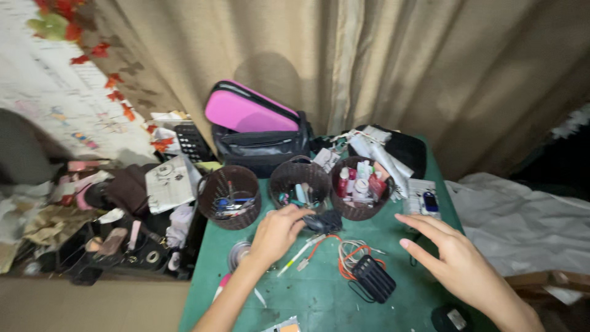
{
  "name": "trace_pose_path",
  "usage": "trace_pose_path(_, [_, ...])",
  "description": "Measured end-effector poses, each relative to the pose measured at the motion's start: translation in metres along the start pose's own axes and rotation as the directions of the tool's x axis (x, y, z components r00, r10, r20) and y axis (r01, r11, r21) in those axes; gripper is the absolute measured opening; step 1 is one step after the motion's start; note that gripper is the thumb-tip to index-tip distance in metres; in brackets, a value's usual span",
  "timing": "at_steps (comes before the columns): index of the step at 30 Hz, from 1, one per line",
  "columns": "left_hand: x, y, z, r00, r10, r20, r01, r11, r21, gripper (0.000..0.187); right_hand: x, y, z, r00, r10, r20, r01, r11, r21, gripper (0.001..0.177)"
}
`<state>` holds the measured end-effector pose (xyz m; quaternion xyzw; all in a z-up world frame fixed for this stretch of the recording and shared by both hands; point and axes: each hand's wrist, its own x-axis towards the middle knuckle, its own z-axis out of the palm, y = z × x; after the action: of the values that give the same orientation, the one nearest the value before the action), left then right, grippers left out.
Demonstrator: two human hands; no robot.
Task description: The person sorts small items on a green table into three brown woven baskets. They pick up pens, markers, bottles, and small containers, then place them into the baskets. The person also opens a small black container and handles a plastic-wrapped item.
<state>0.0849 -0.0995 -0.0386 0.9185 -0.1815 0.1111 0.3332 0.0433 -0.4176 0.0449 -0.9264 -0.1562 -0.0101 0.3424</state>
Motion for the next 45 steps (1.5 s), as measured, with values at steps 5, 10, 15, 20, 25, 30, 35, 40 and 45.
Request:
trace_pose_path(5, [-0.005,-0.018,-0.027,0.998,-0.05,-0.043,0.053,0.995,0.087,0.027,0.003,0.0,0.003,1.0,0.024,0.012,-0.024,1.0,0.005,0.046])
trace_pose_path(10, [-0.002,-0.031,-0.034,0.995,-0.049,-0.087,0.06,0.989,0.135,0.028,0.003,0.008,0.004,0.999,0.032,0.015,-0.032,0.999,-0.016,0.046])
trace_pose_path(15, [0.005,-0.044,-0.033,0.98,-0.107,-0.169,0.14,0.971,0.196,0.026,0.002,0.034,0.005,0.998,-0.061,-0.001,0.061,0.995,-0.078,0.047])
trace_pose_path(20, [0.004,-0.067,-0.046,0.938,-0.098,-0.332,0.2,0.936,0.288,0.028,0.004,0.066,0.005,0.997,-0.062,0.036,0.067,0.986,-0.154,0.054])
trace_pose_path(25, [-0.005,-0.1,-0.06,0.855,-0.123,-0.504,0.321,0.889,0.327,0.029,0.007,0.081,0.014,0.998,0.024,0.061,-0.013,0.985,-0.172,0.057])
trace_pose_path(30, [-0.016,-0.137,-0.054,0.828,-0.278,-0.486,0.486,0.789,0.377,0.032,0.011,0.073,0.013,0.992,0.083,0.092,-0.066,0.983,-0.173,0.059])
trace_pose_path(35, [-0.029,-0.15,-0.045,0.833,-0.387,-0.397,0.532,0.758,0.378,0.05,0.011,0.048,0.007,0.998,-0.015,0.059,0.024,0.988,-0.151,0.054])
trace_pose_path(40, [-0.036,-0.133,-0.046,0.881,-0.338,-0.331,0.454,0.802,0.388,0.043,0.0,0.021,0.003,0.999,0.021,0.043,-0.019,0.999,-0.035,0.046])
trace_pose_path(45, [-0.031,-0.094,-0.045,0.951,-0.188,-0.245,0.276,0.874,0.4,0.032,-0.002,0.003,0.0,0.999,-0.047,0.024,0.048,0.997,-0.053,0.044])
